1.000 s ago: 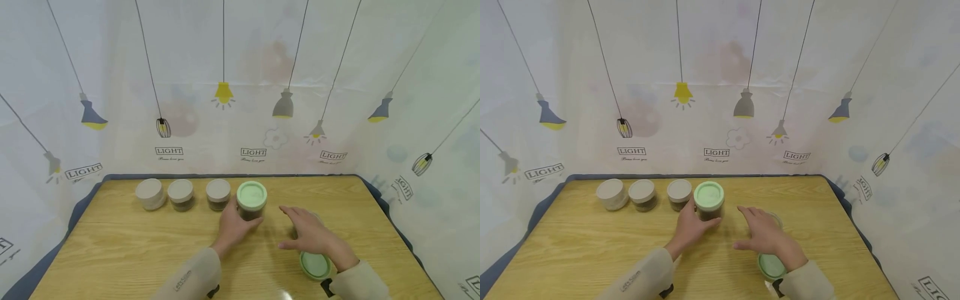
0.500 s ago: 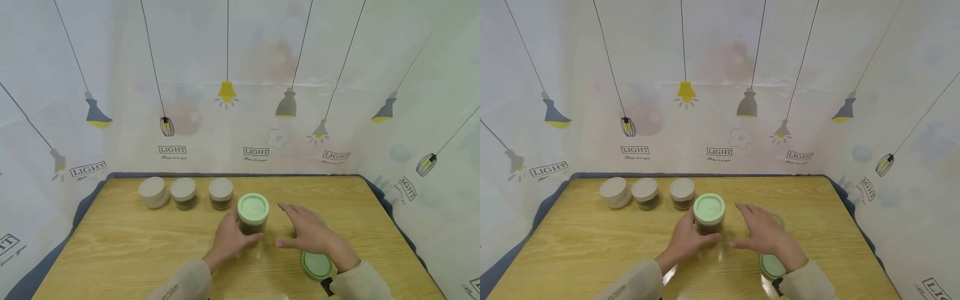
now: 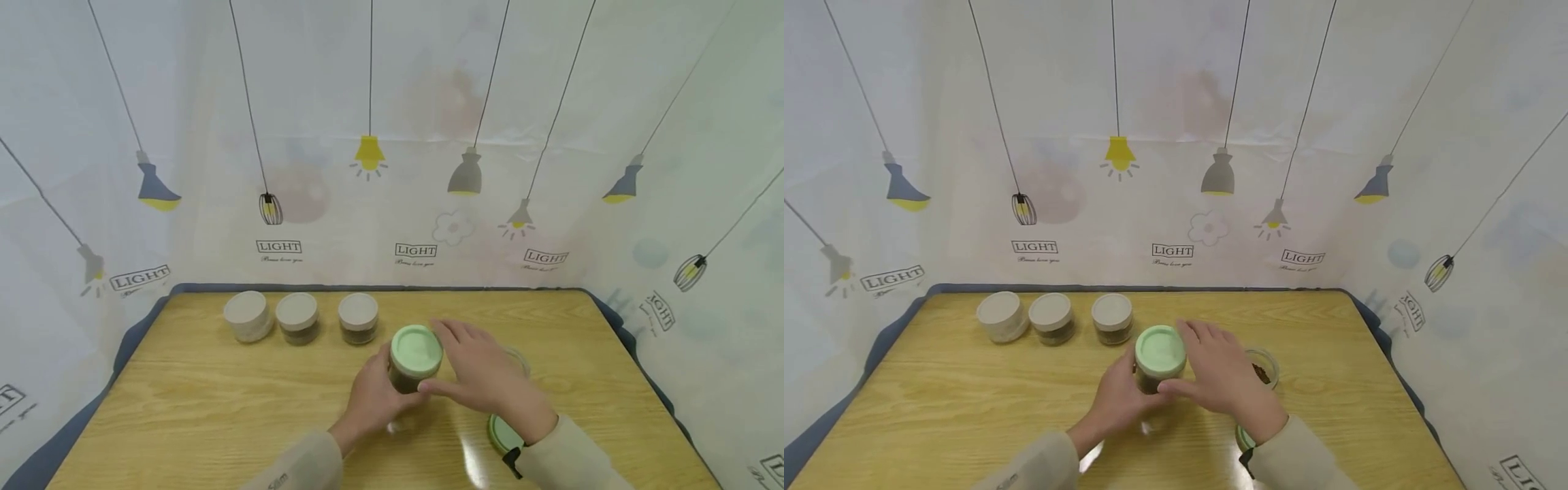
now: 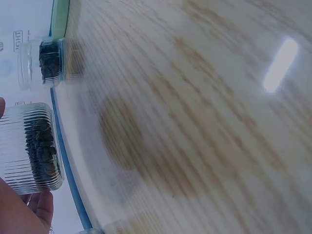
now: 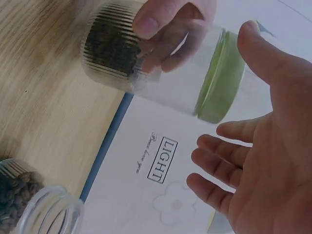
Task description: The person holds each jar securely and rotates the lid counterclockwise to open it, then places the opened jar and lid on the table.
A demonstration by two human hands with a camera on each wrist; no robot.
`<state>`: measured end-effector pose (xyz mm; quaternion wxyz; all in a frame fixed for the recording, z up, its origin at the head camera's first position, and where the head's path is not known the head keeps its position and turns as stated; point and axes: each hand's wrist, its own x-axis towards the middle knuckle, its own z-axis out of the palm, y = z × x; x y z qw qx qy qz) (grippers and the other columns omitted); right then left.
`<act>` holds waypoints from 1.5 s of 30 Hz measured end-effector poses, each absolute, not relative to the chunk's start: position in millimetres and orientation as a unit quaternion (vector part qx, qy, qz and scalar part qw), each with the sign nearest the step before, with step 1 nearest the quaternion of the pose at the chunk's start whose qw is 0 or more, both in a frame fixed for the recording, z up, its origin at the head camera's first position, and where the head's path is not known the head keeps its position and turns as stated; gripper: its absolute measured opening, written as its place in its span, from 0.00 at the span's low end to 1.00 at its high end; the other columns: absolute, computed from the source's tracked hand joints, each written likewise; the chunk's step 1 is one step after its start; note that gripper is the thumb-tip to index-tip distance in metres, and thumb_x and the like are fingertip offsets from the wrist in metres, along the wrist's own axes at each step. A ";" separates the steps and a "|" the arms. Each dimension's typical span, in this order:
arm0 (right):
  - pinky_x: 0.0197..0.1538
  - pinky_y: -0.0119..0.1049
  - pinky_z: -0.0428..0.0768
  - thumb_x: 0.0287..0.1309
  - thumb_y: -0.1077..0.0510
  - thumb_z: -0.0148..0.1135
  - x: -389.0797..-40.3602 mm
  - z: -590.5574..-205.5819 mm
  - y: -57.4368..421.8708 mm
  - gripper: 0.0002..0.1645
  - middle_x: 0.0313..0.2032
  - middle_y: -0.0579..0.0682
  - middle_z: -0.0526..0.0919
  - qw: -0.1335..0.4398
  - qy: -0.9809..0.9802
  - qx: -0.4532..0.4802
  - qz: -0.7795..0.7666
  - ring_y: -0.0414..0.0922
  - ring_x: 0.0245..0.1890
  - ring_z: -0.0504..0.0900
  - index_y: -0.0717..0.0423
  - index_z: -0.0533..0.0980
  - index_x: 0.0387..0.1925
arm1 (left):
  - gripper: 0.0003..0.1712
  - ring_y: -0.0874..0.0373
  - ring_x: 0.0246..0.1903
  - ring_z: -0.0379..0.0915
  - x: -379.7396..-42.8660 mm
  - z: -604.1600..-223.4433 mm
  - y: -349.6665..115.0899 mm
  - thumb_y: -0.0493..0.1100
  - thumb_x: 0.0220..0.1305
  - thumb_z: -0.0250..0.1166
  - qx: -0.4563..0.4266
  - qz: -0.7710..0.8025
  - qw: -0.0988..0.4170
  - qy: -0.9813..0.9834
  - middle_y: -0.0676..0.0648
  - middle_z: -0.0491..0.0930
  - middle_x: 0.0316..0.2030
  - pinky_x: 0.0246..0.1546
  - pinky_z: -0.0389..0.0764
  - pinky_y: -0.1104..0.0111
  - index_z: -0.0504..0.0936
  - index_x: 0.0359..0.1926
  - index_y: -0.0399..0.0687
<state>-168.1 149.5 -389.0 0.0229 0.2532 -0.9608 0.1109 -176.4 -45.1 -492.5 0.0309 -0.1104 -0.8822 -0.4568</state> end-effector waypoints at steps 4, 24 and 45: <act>0.66 0.58 0.68 0.51 0.23 0.57 -169.4 -391.3 136.9 0.59 0.67 0.57 0.67 0.034 -0.966 0.242 0.079 0.58 0.67 0.68 0.53 0.56 0.73 | 0.56 0.49 0.60 0.72 -176.0 -492.6 -45.1 0.66 0.41 0.76 -0.114 -0.460 0.020 -0.880 0.48 0.75 0.60 0.61 0.73 0.49 0.64 0.69 0.52; 0.26 0.43 0.76 0.56 0.20 0.45 -168.1 -403.4 88.3 0.48 0.48 0.58 0.74 0.107 -0.986 0.130 -0.012 0.53 0.30 0.80 0.50 0.68 0.62 | 0.59 0.49 0.56 0.74 -170.1 -489.8 -38.5 0.59 0.40 0.77 -0.114 -0.417 0.032 -0.901 0.43 0.77 0.58 0.57 0.76 0.52 0.62 0.70 0.41; 0.26 0.42 0.75 0.56 0.24 0.49 -174.5 -406.4 85.2 0.41 0.37 0.58 0.76 0.115 -0.986 0.121 0.002 0.52 0.27 0.79 0.50 0.72 0.56 | 0.57 0.51 0.54 0.75 -171.9 -494.2 -38.5 0.60 0.38 0.78 -0.116 -0.405 0.049 -0.905 0.45 0.79 0.56 0.56 0.77 0.54 0.67 0.68 0.42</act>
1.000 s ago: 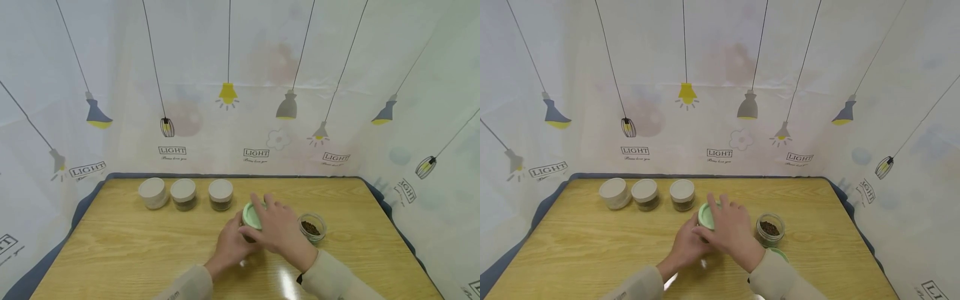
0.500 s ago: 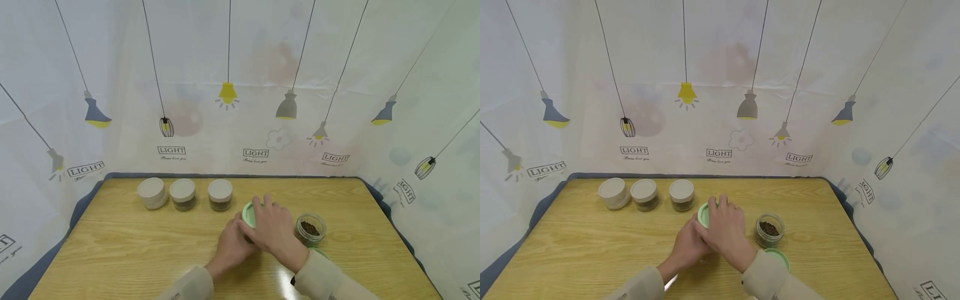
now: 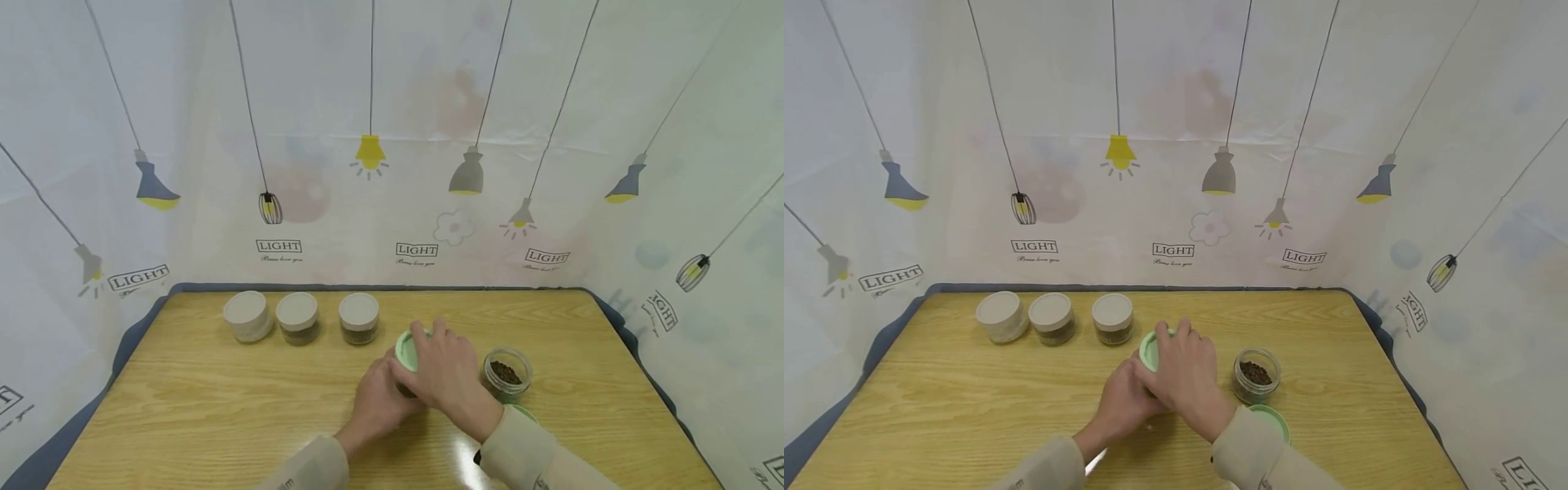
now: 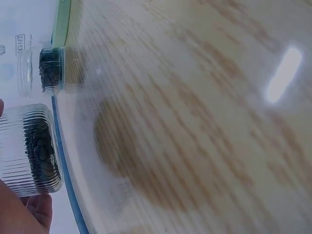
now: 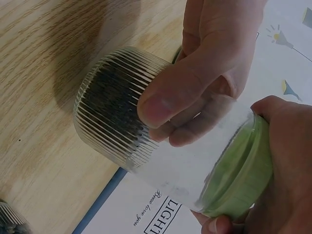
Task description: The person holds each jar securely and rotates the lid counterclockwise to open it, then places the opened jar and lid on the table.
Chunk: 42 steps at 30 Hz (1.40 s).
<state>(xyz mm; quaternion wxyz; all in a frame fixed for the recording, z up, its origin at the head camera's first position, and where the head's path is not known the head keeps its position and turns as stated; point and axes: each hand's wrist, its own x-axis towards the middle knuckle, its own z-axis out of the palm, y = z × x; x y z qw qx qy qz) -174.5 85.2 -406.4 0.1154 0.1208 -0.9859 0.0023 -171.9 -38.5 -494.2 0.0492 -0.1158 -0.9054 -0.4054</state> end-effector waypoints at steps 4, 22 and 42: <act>0.25 0.41 0.74 0.55 0.24 0.49 -175.7 -407.2 85.6 0.41 0.35 0.57 0.76 0.111 -0.986 0.123 0.002 0.50 0.26 0.78 0.49 0.72 0.56 | 0.55 0.52 0.53 0.76 -171.7 -494.4 -38.8 0.62 0.39 0.78 -0.115 -0.410 0.043 -0.904 0.47 0.80 0.55 0.55 0.77 0.54 0.68 0.66 0.44; 0.20 0.36 0.68 0.54 0.24 0.49 -180.5 -410.8 92.7 0.37 0.35 0.53 0.76 0.137 -0.976 0.171 0.007 0.45 0.22 0.73 0.47 0.74 0.50 | 0.49 0.57 0.47 0.77 -172.1 -491.9 -39.7 0.63 0.36 0.78 -0.117 -0.419 0.056 -0.898 0.52 0.82 0.47 0.49 0.79 0.59 0.73 0.61 0.50; 0.26 0.30 0.68 0.51 0.29 0.54 -186.2 -405.8 106.8 0.33 0.40 0.49 0.75 0.129 -0.939 0.316 0.035 0.39 0.26 0.71 0.39 0.73 0.55 | 0.49 0.61 0.47 0.77 -170.2 -492.5 -49.6 0.64 0.36 0.79 -0.131 -0.464 0.000 -0.876 0.56 0.80 0.48 0.51 0.78 0.62 0.71 0.60 0.56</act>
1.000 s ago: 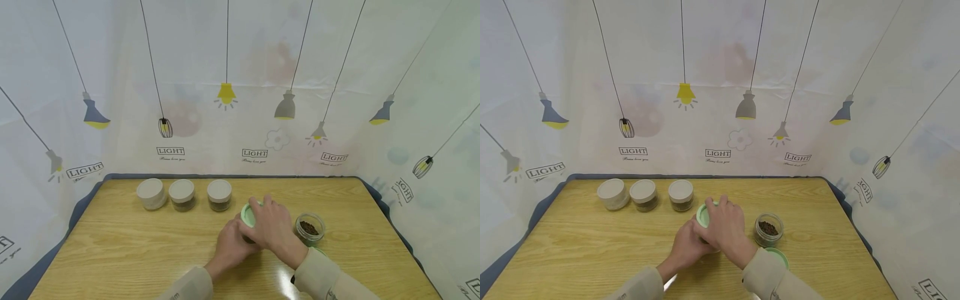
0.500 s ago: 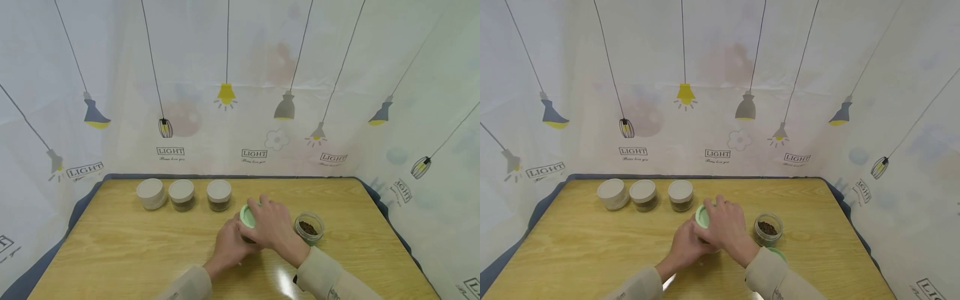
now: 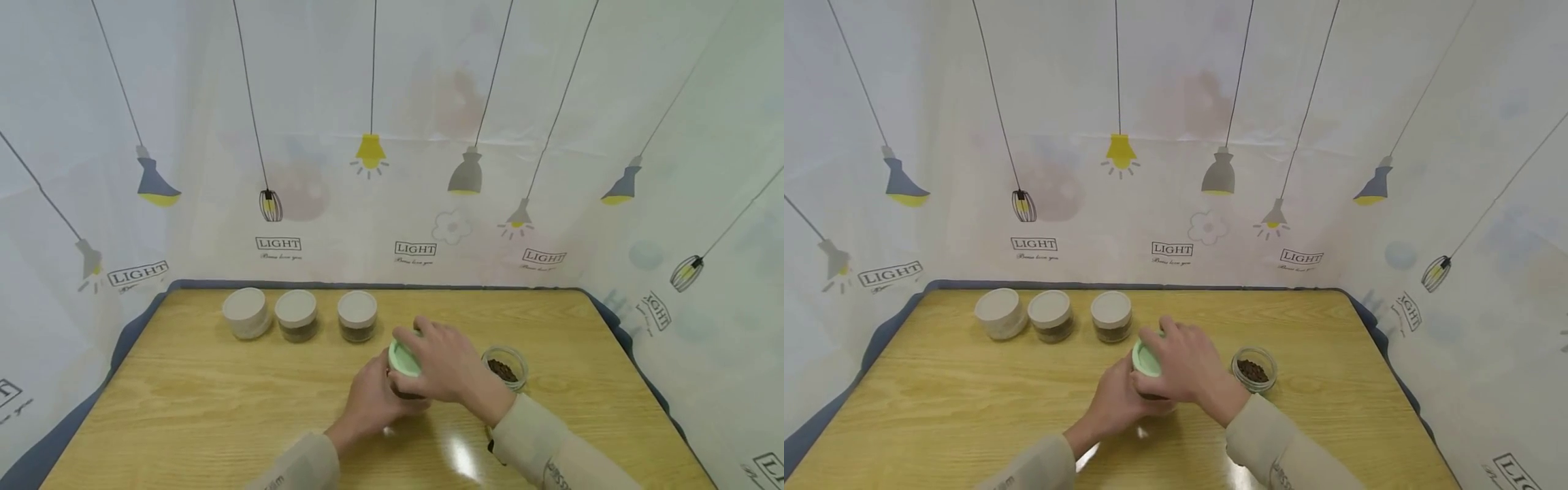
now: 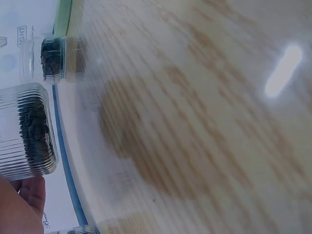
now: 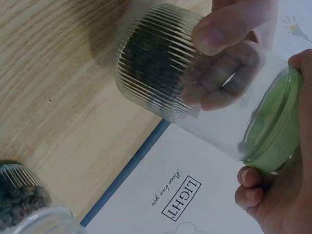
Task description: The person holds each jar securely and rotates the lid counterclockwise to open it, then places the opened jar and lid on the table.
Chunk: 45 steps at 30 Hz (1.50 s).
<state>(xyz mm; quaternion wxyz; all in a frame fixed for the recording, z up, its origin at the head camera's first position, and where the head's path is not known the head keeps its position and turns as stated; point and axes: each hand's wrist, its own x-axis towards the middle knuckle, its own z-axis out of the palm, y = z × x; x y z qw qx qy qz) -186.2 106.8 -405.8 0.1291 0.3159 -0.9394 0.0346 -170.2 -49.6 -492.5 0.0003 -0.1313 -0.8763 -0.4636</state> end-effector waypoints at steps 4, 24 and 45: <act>0.29 0.30 0.69 0.51 0.30 0.55 -187.9 -402.6 110.1 0.33 0.42 0.48 0.75 0.101 -0.932 0.344 0.044 0.39 0.29 0.71 0.36 0.72 0.58 | 0.50 0.60 0.48 0.77 -170.0 -493.2 -51.7 0.67 0.38 0.77 -0.137 -0.461 -0.014 -0.876 0.56 0.79 0.49 0.50 0.78 0.62 0.70 0.62 0.56; 0.51 0.53 0.80 0.53 0.19 0.49 -188.8 -388.5 115.5 0.56 0.60 0.57 0.72 0.033 -0.960 0.272 0.065 0.56 0.52 0.79 0.43 0.52 0.75 | 0.52 0.55 0.54 0.76 -172.6 -498.0 -51.4 0.62 0.38 0.79 -0.133 -0.445 0.002 -0.885 0.52 0.79 0.54 0.55 0.78 0.55 0.69 0.64 0.52; 0.28 0.43 0.75 0.39 0.09 0.44 -175.2 -402.6 88.8 0.61 0.47 0.57 0.77 0.047 -0.992 0.121 -0.002 0.54 0.34 0.81 0.44 0.66 0.66 | 0.53 0.51 0.53 0.76 -169.0 -496.9 -44.1 0.64 0.41 0.76 -0.108 -0.393 0.053 -0.911 0.49 0.79 0.55 0.52 0.78 0.52 0.67 0.67 0.50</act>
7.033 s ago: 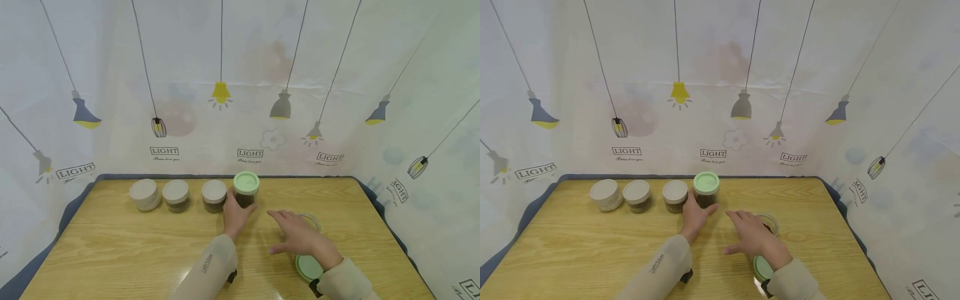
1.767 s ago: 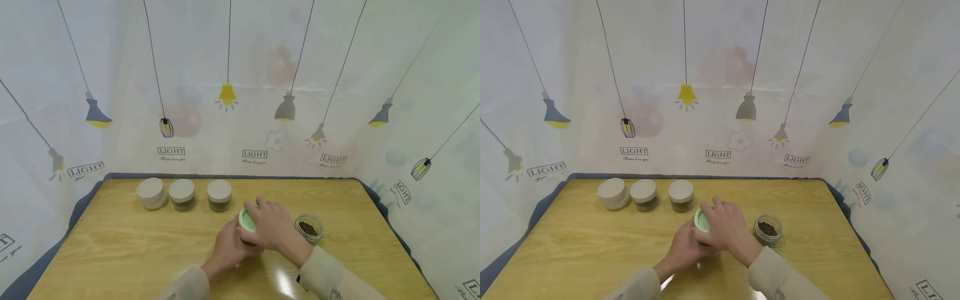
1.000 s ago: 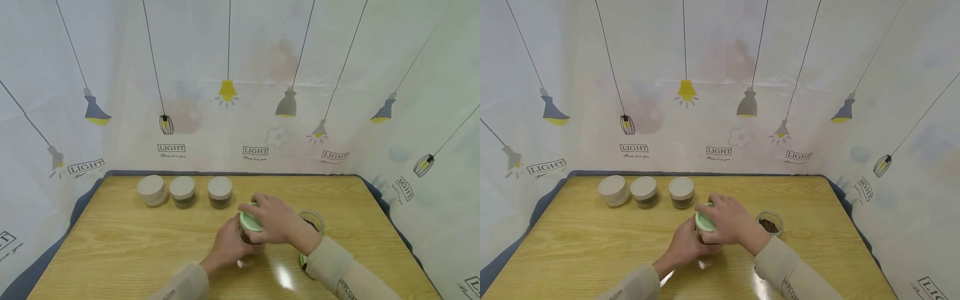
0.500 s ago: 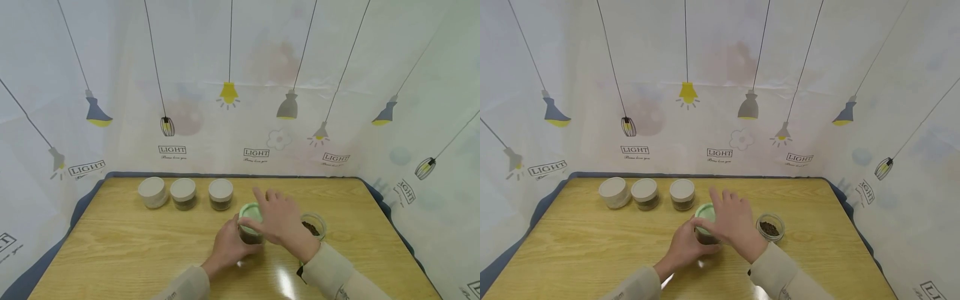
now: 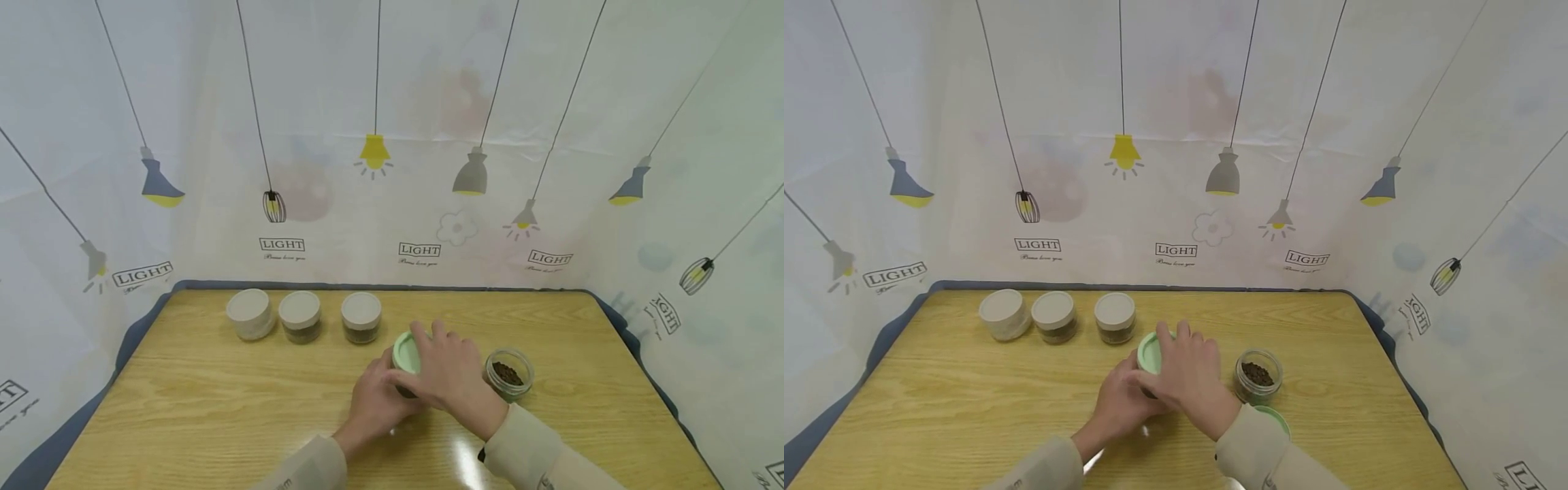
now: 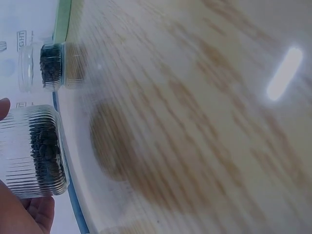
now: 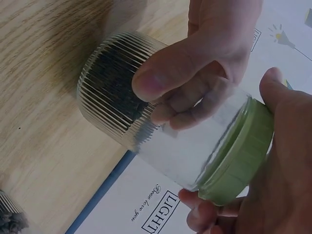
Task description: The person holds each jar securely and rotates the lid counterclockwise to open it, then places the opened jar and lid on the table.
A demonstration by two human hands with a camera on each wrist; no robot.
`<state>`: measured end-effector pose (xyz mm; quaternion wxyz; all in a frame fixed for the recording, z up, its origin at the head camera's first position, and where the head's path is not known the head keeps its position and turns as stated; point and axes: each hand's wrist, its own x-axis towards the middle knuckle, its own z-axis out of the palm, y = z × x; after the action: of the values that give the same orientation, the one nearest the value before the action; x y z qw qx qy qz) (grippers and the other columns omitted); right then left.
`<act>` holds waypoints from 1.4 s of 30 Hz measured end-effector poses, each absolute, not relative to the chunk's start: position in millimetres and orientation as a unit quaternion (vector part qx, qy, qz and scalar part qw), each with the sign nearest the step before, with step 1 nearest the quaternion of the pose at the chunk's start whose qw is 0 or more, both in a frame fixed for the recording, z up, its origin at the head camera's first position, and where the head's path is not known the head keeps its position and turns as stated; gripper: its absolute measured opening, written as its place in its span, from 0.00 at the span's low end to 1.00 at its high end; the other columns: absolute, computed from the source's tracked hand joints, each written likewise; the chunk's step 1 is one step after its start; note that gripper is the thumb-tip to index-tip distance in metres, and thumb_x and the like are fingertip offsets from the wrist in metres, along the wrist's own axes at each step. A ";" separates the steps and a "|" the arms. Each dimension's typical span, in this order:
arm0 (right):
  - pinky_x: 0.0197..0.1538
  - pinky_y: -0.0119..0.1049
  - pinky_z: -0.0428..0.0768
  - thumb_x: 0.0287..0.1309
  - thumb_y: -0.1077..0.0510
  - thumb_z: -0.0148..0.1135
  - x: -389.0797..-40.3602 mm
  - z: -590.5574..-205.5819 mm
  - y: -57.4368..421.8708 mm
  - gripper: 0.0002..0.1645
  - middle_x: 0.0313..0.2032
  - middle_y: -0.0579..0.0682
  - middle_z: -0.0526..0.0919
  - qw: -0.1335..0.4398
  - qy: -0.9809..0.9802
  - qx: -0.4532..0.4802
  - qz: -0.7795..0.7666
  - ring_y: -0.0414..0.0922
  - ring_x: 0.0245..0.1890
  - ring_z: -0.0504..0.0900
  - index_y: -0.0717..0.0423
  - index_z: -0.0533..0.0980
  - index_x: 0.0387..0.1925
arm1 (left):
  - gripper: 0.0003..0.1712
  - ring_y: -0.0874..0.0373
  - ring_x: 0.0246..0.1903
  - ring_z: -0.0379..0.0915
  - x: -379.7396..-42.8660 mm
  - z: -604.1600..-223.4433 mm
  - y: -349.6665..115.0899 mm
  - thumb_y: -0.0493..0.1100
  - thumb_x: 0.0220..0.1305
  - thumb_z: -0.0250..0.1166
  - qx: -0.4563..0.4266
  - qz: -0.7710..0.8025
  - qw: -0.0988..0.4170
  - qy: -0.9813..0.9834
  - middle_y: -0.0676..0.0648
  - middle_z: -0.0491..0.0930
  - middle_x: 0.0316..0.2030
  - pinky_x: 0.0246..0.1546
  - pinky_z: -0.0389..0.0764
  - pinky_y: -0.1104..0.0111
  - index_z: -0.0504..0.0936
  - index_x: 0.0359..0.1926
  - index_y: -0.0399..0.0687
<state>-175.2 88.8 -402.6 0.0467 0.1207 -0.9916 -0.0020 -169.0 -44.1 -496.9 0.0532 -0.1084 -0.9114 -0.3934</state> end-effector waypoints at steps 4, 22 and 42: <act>0.23 0.41 0.72 0.41 0.11 0.47 -175.1 -404.5 88.6 0.59 0.43 0.57 0.78 0.054 -0.991 0.122 0.005 0.53 0.28 0.80 0.46 0.68 0.64 | 0.54 0.50 0.52 0.77 -169.6 -496.0 -42.8 0.64 0.41 0.76 -0.110 -0.381 0.063 -0.916 0.47 0.80 0.53 0.50 0.79 0.53 0.67 0.67 0.47; 0.28 0.37 0.72 0.48 0.29 0.62 -183.3 -400.6 99.8 0.40 0.48 0.57 0.72 0.010 -0.971 0.217 0.101 0.47 0.30 0.74 0.36 0.70 0.63 | 0.54 0.53 0.48 0.77 -169.9 -495.1 -44.8 0.66 0.37 0.77 -0.086 -0.411 0.020 -0.907 0.48 0.80 0.49 0.48 0.79 0.55 0.68 0.65 0.50; 0.42 0.48 0.80 0.61 0.22 0.41 -185.7 -393.7 107.6 0.45 0.48 0.57 0.76 0.083 -0.977 0.191 0.045 0.53 0.41 0.80 0.45 0.63 0.69 | 0.50 0.53 0.49 0.77 -169.0 -498.5 -45.0 0.62 0.36 0.79 -0.090 -0.424 0.030 -0.901 0.49 0.81 0.48 0.51 0.78 0.54 0.71 0.61 0.52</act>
<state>-185.7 107.6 -393.7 0.0832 0.1910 -0.9770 0.0450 -169.0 -45.0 -498.5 0.0304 -0.0900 -0.9005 -0.4243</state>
